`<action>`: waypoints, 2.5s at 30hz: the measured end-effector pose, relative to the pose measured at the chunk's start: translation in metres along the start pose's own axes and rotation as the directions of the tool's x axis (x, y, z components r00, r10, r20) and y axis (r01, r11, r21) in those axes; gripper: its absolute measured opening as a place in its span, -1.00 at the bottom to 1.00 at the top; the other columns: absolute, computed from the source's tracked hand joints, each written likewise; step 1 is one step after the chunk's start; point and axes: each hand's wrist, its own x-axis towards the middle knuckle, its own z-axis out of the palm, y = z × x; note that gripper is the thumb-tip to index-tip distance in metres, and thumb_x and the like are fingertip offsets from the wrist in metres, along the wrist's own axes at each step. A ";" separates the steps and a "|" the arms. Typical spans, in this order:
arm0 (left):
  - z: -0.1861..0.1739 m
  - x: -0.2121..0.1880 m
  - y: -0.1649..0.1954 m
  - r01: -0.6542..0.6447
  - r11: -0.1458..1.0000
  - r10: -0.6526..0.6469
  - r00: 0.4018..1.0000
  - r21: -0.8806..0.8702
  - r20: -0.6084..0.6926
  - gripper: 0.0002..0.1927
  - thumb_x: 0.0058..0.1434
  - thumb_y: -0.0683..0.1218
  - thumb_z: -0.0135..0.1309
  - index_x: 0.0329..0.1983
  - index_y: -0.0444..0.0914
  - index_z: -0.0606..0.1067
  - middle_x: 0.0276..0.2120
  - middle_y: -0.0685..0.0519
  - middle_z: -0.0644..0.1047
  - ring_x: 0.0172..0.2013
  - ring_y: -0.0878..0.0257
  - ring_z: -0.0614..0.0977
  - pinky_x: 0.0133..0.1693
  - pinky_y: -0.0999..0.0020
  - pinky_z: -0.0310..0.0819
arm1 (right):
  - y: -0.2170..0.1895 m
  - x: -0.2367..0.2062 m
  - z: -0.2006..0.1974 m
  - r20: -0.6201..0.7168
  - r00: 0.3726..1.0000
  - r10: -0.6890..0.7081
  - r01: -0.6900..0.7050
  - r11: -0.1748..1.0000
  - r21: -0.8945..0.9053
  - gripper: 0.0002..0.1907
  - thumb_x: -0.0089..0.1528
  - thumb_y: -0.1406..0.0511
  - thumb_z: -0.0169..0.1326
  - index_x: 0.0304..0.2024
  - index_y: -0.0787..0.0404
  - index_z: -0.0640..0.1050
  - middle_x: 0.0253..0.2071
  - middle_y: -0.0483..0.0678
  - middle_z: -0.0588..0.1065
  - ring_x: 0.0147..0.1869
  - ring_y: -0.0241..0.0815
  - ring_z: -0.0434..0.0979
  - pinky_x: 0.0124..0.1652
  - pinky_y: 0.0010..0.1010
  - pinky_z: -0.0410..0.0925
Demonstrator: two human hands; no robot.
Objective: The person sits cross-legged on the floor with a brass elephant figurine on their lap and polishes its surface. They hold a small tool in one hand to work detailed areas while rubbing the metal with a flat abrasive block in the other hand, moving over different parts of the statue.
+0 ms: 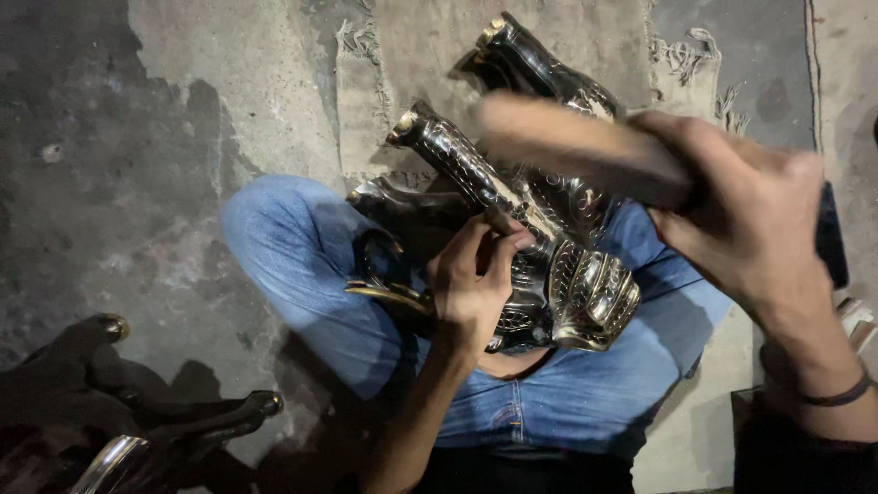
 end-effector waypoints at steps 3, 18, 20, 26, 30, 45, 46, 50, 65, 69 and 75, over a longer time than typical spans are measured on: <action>0.003 -0.001 -0.001 0.002 0.993 -0.004 1.000 -0.115 -0.021 -0.89 0.34 -0.35 0.11 -0.10 -0.36 0.50 -0.24 -0.03 0.64 -0.19 0.29 0.74 -0.13 0.44 0.67 | -0.009 0.017 -0.006 0.046 0.999 -0.023 0.028 0.995 -0.096 -0.48 0.17 0.44 0.25 0.21 0.24 0.51 -0.22 0.07 0.63 -0.41 -0.12 0.58 -0.42 -0.33 0.42; 0.000 0.009 -0.008 0.011 0.993 -0.003 0.997 -0.119 0.072 -0.82 0.30 -0.32 0.05 -0.07 -0.28 0.54 -0.26 0.04 0.66 -0.22 0.29 0.72 -0.12 0.42 0.65 | -0.022 0.049 -0.009 0.587 0.809 0.003 0.411 0.711 -0.570 -0.29 0.38 0.28 -0.13 0.56 -0.33 0.11 -0.27 -0.15 0.58 -0.59 -0.35 0.43 -0.68 -0.53 0.27; -0.002 0.013 -0.007 -0.006 0.999 0.003 0.996 0.034 0.085 -0.84 0.26 -0.30 0.13 -0.11 -0.27 0.57 -0.27 0.01 0.68 -0.26 0.29 0.74 -0.18 0.40 0.63 | -0.023 0.049 -0.013 0.757 0.596 0.269 0.463 0.655 -0.597 -0.23 0.42 0.32 -0.20 0.61 -0.36 -0.05 -0.31 -0.14 0.58 -0.57 -0.39 0.48 -0.62 -0.55 0.31; -0.007 0.024 -0.005 -0.117 0.979 0.087 0.980 0.165 0.179 -0.84 0.28 -0.25 0.15 -0.08 -0.26 0.59 -0.25 -0.03 0.68 -0.25 0.19 0.76 -0.23 0.34 0.63 | -0.020 0.035 -0.016 0.598 0.779 0.190 0.358 0.649 -0.672 -0.30 0.40 0.25 -0.05 0.50 -0.52 0.10 0.10 -0.22 0.56 -0.50 -0.38 0.59 -0.62 -0.60 0.38; -0.007 0.031 -0.009 -0.111 0.986 0.071 0.955 0.123 0.289 -0.84 0.35 -0.21 0.06 -0.04 -0.25 0.56 -0.27 0.01 0.69 -0.26 0.21 0.78 -0.28 0.36 0.65 | 0.000 -0.002 -0.020 0.371 0.896 0.244 -0.166 0.959 -0.231 -0.31 0.30 0.24 0.06 0.46 -0.10 0.18 -0.03 0.04 0.53 -0.17 -0.01 0.63 -0.21 -0.30 0.48; -0.005 0.054 -0.027 -0.430 0.894 0.306 0.791 0.127 0.529 -0.81 0.30 -0.22 0.12 -0.02 -0.33 0.54 -0.14 -0.06 0.68 -0.22 0.18 0.75 -0.22 0.38 0.69 | -0.012 -0.041 -0.017 0.317 0.841 0.439 -0.352 0.888 -0.297 -0.16 -0.01 0.50 0.35 0.32 0.02 0.46 -0.05 0.04 0.61 -0.22 0.00 0.65 -0.21 -0.28 0.47; -0.004 0.057 -0.029 -0.416 0.902 0.283 0.773 0.116 0.568 -0.81 0.31 -0.22 0.12 -0.02 -0.34 0.55 -0.17 -0.04 0.68 -0.24 0.20 0.76 -0.29 0.41 0.68 | -0.011 -0.044 -0.017 0.197 0.885 0.421 -0.395 0.905 -0.161 -0.27 0.06 0.54 0.30 0.27 0.07 0.46 -0.05 0.04 0.60 -0.14 -0.06 0.66 -0.13 -0.33 0.47; -0.002 0.061 -0.030 -0.548 0.833 0.382 0.671 0.078 0.636 -0.92 0.26 -0.18 0.16 -0.21 -0.29 0.57 -0.20 0.03 0.70 -0.37 0.24 0.74 -0.40 0.45 0.63 | -0.012 -0.062 0.000 -0.108 0.800 0.590 -0.510 0.764 0.396 -0.37 0.11 0.49 0.26 0.23 0.15 0.42 -0.16 -0.05 0.52 -0.21 -0.22 0.59 -0.20 -0.46 0.44; 0.001 0.088 -0.022 -0.363 0.932 0.181 0.408 -0.024 0.895 -0.64 0.33 -0.28 -0.02 0.17 -0.22 0.52 -0.23 0.00 0.71 -0.45 0.34 0.74 -0.50 0.42 0.54 | -0.001 -0.147 0.040 -0.119 0.765 0.633 -0.591 0.763 0.261 -0.48 0.15 0.47 0.29 0.15 0.37 0.46 -0.16 0.18 0.52 -0.14 -0.11 0.55 -0.10 -0.34 0.45; 0.009 0.098 -0.030 -0.360 0.928 0.055 0.373 0.090 0.926 -0.80 0.42 -0.09 0.07 0.05 -0.19 0.59 -0.30 0.04 0.73 -0.48 0.33 0.71 -0.46 0.41 0.53 | -0.012 -0.152 0.047 -0.017 0.823 0.568 -0.564 0.820 0.101 -0.34 0.09 0.52 0.29 0.26 0.35 0.47 -0.05 0.21 0.57 0.03 -0.03 0.62 -0.03 -0.27 0.45; 0.021 0.117 -0.031 -0.163 0.979 0.182 0.403 -0.126 0.897 -0.56 0.24 -0.18 0.22 0.20 -0.30 0.49 -0.21 -0.12 0.70 -0.30 0.23 0.80 -0.29 0.39 0.73 | -0.019 -0.165 0.055 -0.093 0.620 0.779 -0.624 0.561 0.544 -0.54 0.38 0.50 0.23 0.24 0.45 0.31 -0.22 0.00 0.44 -0.22 -0.25 0.49 -0.12 -0.39 0.39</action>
